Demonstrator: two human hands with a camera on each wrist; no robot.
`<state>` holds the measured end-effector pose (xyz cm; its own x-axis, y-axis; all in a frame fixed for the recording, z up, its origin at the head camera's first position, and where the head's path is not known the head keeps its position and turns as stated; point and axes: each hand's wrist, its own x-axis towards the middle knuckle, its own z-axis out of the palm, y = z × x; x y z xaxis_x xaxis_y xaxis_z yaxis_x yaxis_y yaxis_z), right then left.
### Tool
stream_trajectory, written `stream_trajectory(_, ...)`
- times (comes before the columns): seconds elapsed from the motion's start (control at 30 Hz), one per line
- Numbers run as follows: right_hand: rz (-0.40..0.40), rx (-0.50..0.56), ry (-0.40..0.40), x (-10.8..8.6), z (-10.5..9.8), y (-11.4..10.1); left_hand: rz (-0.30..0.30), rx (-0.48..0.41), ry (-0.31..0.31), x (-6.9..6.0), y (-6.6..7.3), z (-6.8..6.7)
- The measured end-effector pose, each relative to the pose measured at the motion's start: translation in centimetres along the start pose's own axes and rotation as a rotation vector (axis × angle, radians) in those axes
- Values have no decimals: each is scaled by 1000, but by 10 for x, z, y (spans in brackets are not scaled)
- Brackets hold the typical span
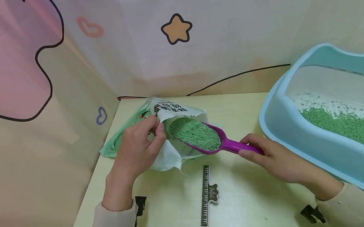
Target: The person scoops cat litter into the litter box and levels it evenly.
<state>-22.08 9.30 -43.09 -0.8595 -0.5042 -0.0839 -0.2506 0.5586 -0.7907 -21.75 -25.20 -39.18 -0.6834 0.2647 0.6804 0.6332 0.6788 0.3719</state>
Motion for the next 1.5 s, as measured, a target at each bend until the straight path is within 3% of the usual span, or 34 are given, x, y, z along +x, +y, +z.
stream_trajectory(0.5,24,-31,39,-33,-10,-7,-16,-9,-9,0,-1,1)
stream_trajectory(0.9,22,-54,90,-70,-25,-8,-24,-7,-26,1,1,2)
stream_trajectory(1.2,-99,-180,177,-90,-42,-8,-39,-5,-35,0,2,2)
stream_trajectory(1.5,-13,-172,201,-110,-62,0,-52,-11,-54,0,3,2)
